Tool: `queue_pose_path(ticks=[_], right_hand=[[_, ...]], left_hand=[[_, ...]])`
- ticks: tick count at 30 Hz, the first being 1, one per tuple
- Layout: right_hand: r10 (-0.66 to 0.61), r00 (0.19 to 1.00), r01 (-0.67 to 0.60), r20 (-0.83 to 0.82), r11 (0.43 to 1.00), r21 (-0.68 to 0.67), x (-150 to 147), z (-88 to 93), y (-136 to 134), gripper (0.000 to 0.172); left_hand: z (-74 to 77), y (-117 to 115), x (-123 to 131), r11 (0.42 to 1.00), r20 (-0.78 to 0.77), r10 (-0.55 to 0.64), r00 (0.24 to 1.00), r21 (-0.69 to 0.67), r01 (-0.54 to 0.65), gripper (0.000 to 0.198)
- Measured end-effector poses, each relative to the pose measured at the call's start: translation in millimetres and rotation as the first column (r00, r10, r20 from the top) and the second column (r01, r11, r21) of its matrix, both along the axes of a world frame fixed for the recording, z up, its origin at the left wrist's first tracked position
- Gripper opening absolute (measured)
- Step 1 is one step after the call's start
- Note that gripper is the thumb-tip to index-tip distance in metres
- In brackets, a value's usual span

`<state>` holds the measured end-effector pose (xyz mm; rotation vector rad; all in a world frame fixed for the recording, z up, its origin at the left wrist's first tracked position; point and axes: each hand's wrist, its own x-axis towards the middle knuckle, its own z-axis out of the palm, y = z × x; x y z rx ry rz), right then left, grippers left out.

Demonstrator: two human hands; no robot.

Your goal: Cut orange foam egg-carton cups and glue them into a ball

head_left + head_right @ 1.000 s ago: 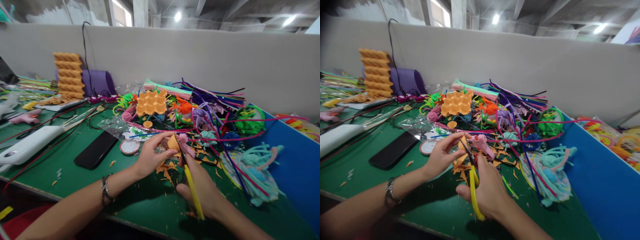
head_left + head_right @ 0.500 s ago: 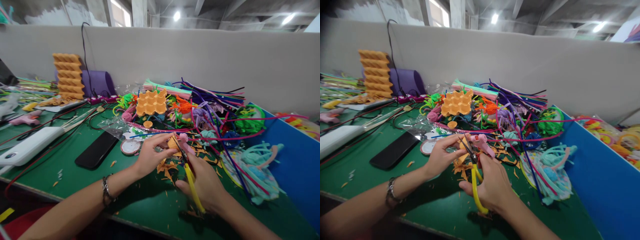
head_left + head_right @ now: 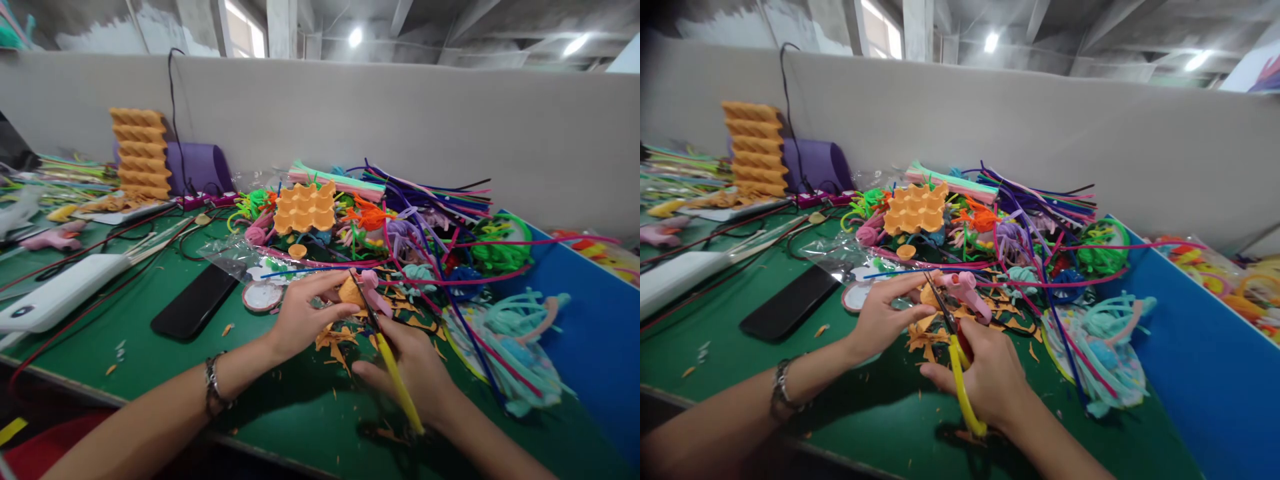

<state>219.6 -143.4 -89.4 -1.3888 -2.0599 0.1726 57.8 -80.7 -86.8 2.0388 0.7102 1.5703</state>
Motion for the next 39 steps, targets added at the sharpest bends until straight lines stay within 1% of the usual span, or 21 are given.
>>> queue_pose_path(ticks=[4, 6, 9, 10, 13, 15, 16, 17, 19, 20, 21, 23, 25, 27, 31, 34, 37, 39], right_hand=[[0.036, 0.993, -0.043, -0.108, 0.997, -0.063, 1, 4.0, 3, 0.057], [0.069, 0.987, -0.084, -0.147, 0.992, -0.097, 1, 7.1, 4, 0.062], [0.14, 0.975, -0.164, -0.174, 0.977, -0.133, 1, 8.6, 5, 0.074], [0.146, 0.975, -0.171, -0.17, 0.975, -0.143, 1, 7.9, 5, 0.075], [0.104, 0.988, -0.126, -0.116, 0.973, -0.195, 2, 3.0, 3, 0.069], [0.068, 0.995, -0.082, -0.076, 0.974, -0.21, 2, -0.5, 2, 0.065], [0.058, 0.997, -0.069, -0.057, 0.976, -0.208, 3, -1.8, 1, 0.063], [0.055, 0.998, -0.062, -0.042, 0.978, -0.2, 3, -2.9, 1, 0.061], [0.065, 0.998, -0.067, -0.018, 0.98, -0.186, 2, -3.9, 1, 0.054], [0.066, 0.998, -0.067, -0.01, 0.981, -0.185, 2, -3.9, 1, 0.05], [0.063, 0.998, -0.063, -0.006, 0.98, -0.189, 1, -3.6, 1, 0.047], [0.053, 0.999, -0.053, -0.003, 0.976, -0.213, 0, -2.4, 0, 0.044], [0.044, 0.999, -0.043, 0.0, 0.969, -0.243, -1, -0.6, 0, 0.044], [0.048, 0.999, -0.047, -0.004, 0.963, -0.264, -2, 0.8, -1, 0.049], [0.033, 0.999, -0.04, -0.029, 0.964, -0.264, -2, 0.5, -2, 0.057], [0.013, 0.999, -0.02, -0.03, 0.971, -0.237, -2, -1.3, -3, 0.05], [0.003, 0.999, -0.011, -0.041, 0.977, -0.212, -3, -2.2, -4, 0.04], [0.011, 0.999, -0.021, -0.046, 0.976, -0.218, -3, -1.7, -4, 0.039]], left_hand=[[-0.7, 2, -4, 1.0, -0.003, -0.016, 1.0, -0.027, 0.016, 0.032], [-0.8, 3, -6, 0.998, -0.003, -0.039, 0.999, -0.05, 0.038, 0.034], [-2.0, 5, -8, 0.994, -0.002, -0.078, 0.997, -0.072, 0.077, 0.034], [-3.0, 6, -7, 0.991, 0.006, -0.094, 0.996, -0.092, 0.094, 0.035], [-7.1, 6, -5, 0.968, 0.098, -0.165, 0.981, -0.173, 0.18, 0.048], [-9.5, 6, -4, 0.956, 0.178, -0.2, 0.964, -0.18, 0.231, 0.05], [-10.2, 5, -3, 0.961, 0.194, -0.196, 0.961, -0.157, 0.228, 0.046], [-10.4, 5, -3, 0.973, 0.188, -0.175, 0.967, -0.118, 0.199, 0.039], [-9.7, 5, -4, 0.995, 0.128, -0.098, 0.987, -0.001, 0.099, 0.026], [-9.0, 6, -5, 0.996, 0.088, -0.055, 0.995, 0.07, 0.048, 0.022], [-8.3, 7, -6, 0.99, 0.051, -0.018, 0.999, 0.141, 0.01, 0.02], [-7.1, 8, -7, 0.966, -0.014, 0.023, 1.0, 0.26, -0.019, 0.017], [-6.4, 8, -8, 0.947, -0.062, 0.039, 0.997, 0.32, -0.017, 0.016], [-6.2, 8, -7, 0.945, -0.086, 0.031, 0.996, 0.328, -0.001, 0.015], [-6.1, 5, -6, 0.962, -0.07, -0.024, 0.997, 0.271, 0.042, 0.015], [-6.7, 5, -7, 0.966, -0.061, -0.024, 0.998, 0.257, 0.039, 0.013], [-7.4, 7, -8, 0.946, -0.065, 0.013, 0.998, 0.324, 0.009, 0.012], [-7.6, 8, -9, 0.938, -0.104, 0.038, 0.994, 0.346, 0.001, 0.013]])
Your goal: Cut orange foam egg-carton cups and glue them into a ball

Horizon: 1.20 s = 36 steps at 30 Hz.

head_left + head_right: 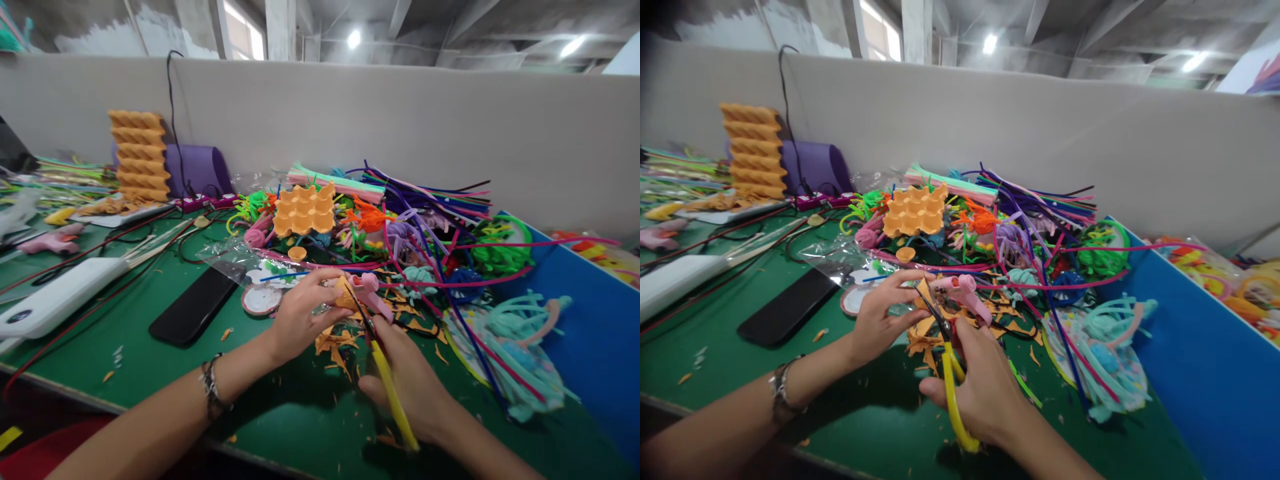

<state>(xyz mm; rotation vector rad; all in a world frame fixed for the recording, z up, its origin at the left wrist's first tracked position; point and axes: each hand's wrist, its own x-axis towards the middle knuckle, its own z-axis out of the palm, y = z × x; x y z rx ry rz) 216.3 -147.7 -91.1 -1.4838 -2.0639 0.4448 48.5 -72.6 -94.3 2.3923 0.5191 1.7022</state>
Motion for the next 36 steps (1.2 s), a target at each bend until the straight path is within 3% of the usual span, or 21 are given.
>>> queue_pose_path(ticks=[7, 14, 21, 36], right_hand=[[0.086, 0.996, -0.086, -0.026, 0.996, 0.009, 0, 2.6, 0, 0.046], [-0.001, 0.996, -0.011, 0.087, 0.99, 0.138, 0, 0.1, 1, 0.041], [-0.048, 0.994, 0.023, 0.1, 0.971, 0.237, 0, -1.7, 6, 0.041], [0.007, 0.984, 0.004, -0.177, 0.998, 0.06, 1, -10.1, 8, 0.045]], left_hand=[[0.8, -1, -3, 0.998, -0.147, 0.057, 0.987, 0.044, -0.051, 0.018], [0.0, -1, -2, 0.998, -0.152, 0.04, 0.988, 0.045, -0.034, 0.017], [-0.7, 0, -3, 0.998, -0.182, 0.066, 0.981, -0.008, -0.068, 0.015], [-2.4, 3, 2, 0.997, -0.05, -0.003, 0.999, 0.083, 0.007, 0.007]])
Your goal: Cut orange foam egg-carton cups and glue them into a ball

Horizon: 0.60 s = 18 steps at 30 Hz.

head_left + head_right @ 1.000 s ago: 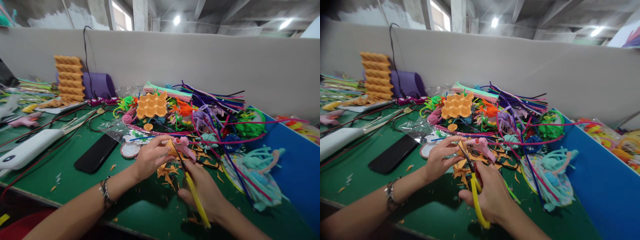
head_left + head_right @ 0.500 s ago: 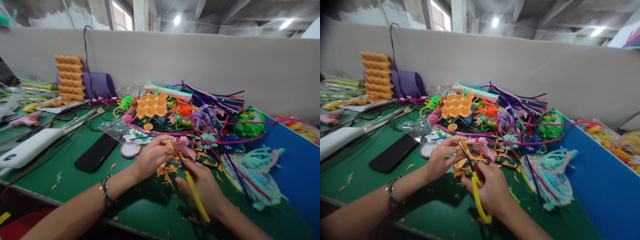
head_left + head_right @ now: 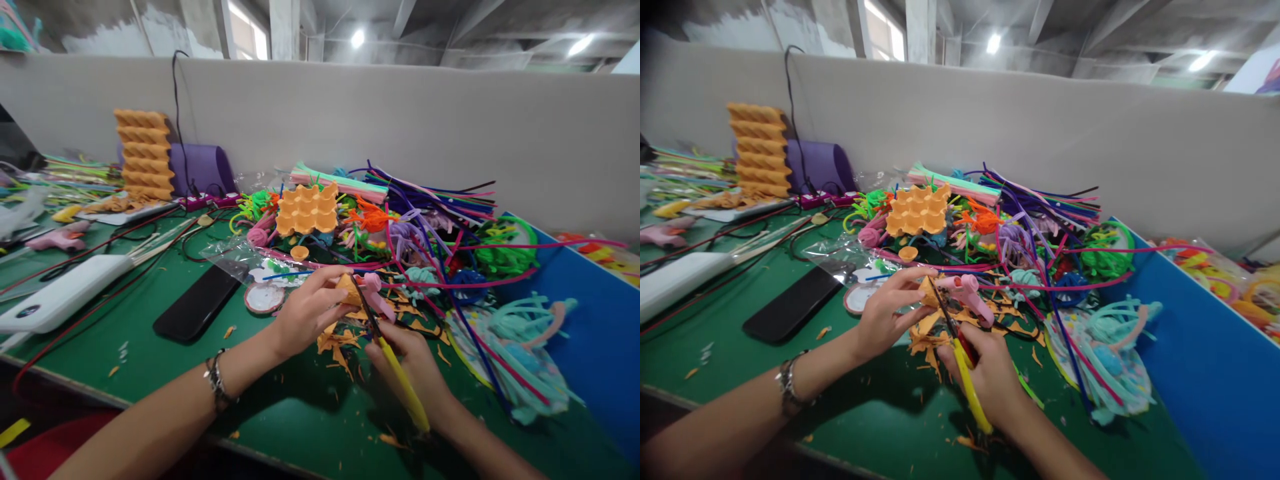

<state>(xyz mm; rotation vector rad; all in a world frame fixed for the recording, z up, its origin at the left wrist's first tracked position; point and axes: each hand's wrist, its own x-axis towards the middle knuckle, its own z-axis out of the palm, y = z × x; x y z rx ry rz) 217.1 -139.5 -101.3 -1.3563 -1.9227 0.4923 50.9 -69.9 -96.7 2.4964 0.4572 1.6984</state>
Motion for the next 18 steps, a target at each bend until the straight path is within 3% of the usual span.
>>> queue_pose_path(ticks=[3, 6, 12, 15, 18], right_hand=[[0.058, 0.998, -0.057, -0.033, 0.997, 0.052, 1.0, 7.1, -0.3, 0.05], [0.078, 0.996, -0.082, 0.048, 0.992, 0.092, 4.7, 10.9, 0.2, 0.056], [0.077, 0.982, -0.096, 0.174, 0.99, 0.103, 8.6, 4.5, 2.5, 0.053], [0.07, 0.982, -0.084, 0.178, 0.994, 0.069, 5.9, 3.2, 2.0, 0.05], [0.06, 0.98, -0.067, 0.19, 0.997, 0.033, 3.6, 4.1, 1.3, 0.052]], left_hand=[[1.9, -1.3, -0.8, 1.0, 0.0, 0.017, 1.0, -0.018, -0.017, 0.01], [4.6, -3.3, -0.9, 1.0, 0.028, 0.011, 1.0, -0.025, -0.011, 0.017], [7.1, -2.5, -0.2, 0.998, 0.057, -0.055, 0.997, 0.011, 0.055, 0.017], [4.1, -3.6, 1.2, 0.977, 0.123, -0.15, 0.981, -0.132, 0.166, 0.024], [1.6, -6.5, 3.5, 0.875, 0.259, -0.23, 0.938, -0.366, 0.316, 0.025]])
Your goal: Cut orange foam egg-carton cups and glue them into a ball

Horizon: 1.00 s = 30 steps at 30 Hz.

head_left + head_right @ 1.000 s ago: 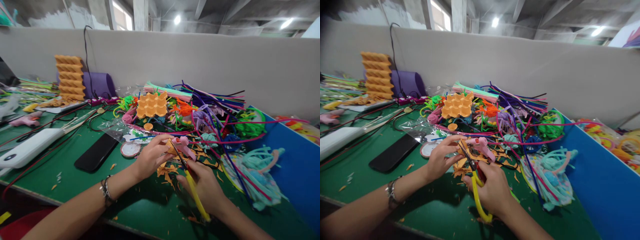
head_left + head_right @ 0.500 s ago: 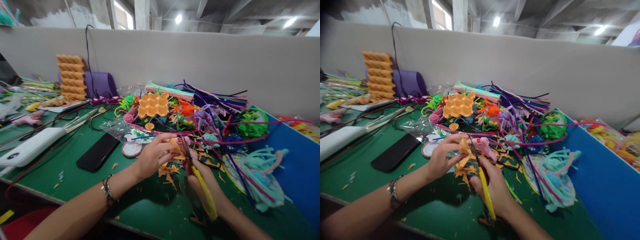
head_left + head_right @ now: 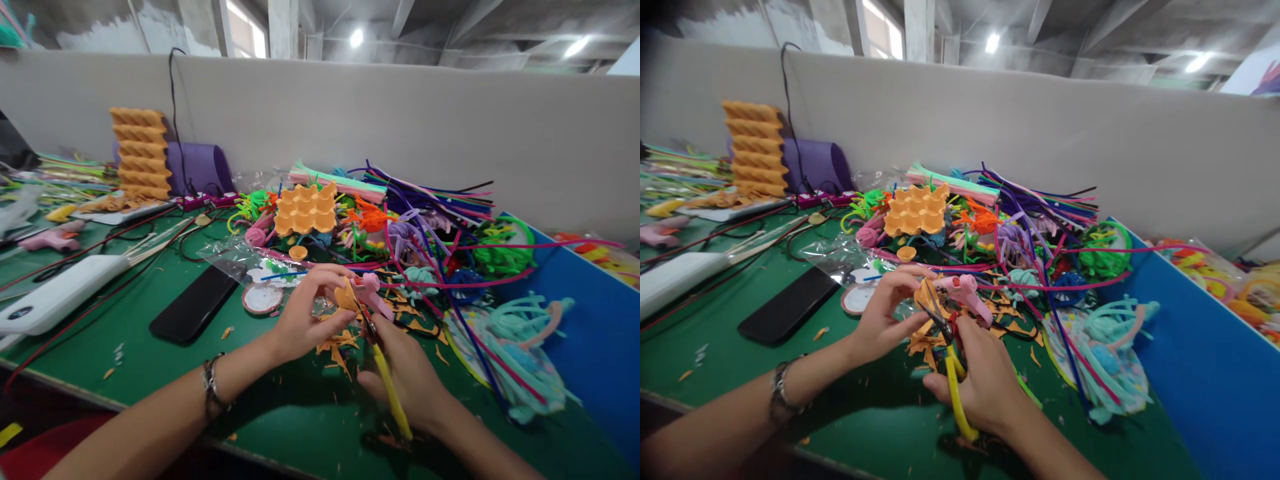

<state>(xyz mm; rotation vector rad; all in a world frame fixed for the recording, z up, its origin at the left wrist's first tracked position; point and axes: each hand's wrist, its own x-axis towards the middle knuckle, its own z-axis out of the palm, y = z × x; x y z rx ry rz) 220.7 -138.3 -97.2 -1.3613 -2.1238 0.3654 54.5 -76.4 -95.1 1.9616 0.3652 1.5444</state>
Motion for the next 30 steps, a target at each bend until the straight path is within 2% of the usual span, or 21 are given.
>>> queue_pose_path(ticks=[3, 7, 12, 16, 19, 22, 27, 30], right_hand=[[0.009, 1.0, -0.008, -0.018, 1.0, 0.03, 0, 1.1, 0, 0.06], [0.004, 0.999, 0.0, -0.051, 0.997, 0.083, 2, 1.5, 2, 0.066], [-0.014, 0.999, 0.018, -0.044, 0.994, 0.104, 3, 0.6, 4, 0.063], [-0.089, 0.995, 0.091, -0.041, 0.995, 0.05, 3, 0.3, 4, 0.045], [-0.135, 0.991, 0.135, -0.007, 0.991, 0.017, 2, -0.1, 4, 0.035], [-0.151, 0.988, 0.151, 0.042, 0.988, 0.008, 1, -0.8, 4, 0.032], [-0.195, 0.978, 0.194, 0.072, 0.981, 0.02, 2, 0.2, 4, 0.028], [-0.22, 0.972, 0.215, 0.081, 0.974, 0.073, 3, 2.0, 5, 0.031]], left_hand=[[2.5, -2, 1, 0.944, 0.133, -0.129, 0.983, -0.286, 0.163, 0.026], [9.3, 0, 1, 0.831, 0.234, -0.172, 0.957, -0.487, 0.269, 0.03], [8.7, 4, 1, 0.719, 0.339, -0.21, 0.917, -0.583, 0.38, 0.03], [8.5, 4, 0, 0.62, 0.431, -0.253, 0.866, -0.615, 0.487, 0.026], [9.9, 4, -1, 0.576, 0.464, -0.287, 0.838, -0.615, 0.539, 0.026], [10.1, 5, -1, 0.603, 0.445, -0.321, 0.836, -0.584, 0.543, 0.025], [11.0, 6, -4, 0.759, 0.307, -0.288, 0.907, -0.505, 0.412, 0.019], [12.6, 3, -5, 0.833, 0.231, -0.27, 0.935, -0.431, 0.348, 0.03]])
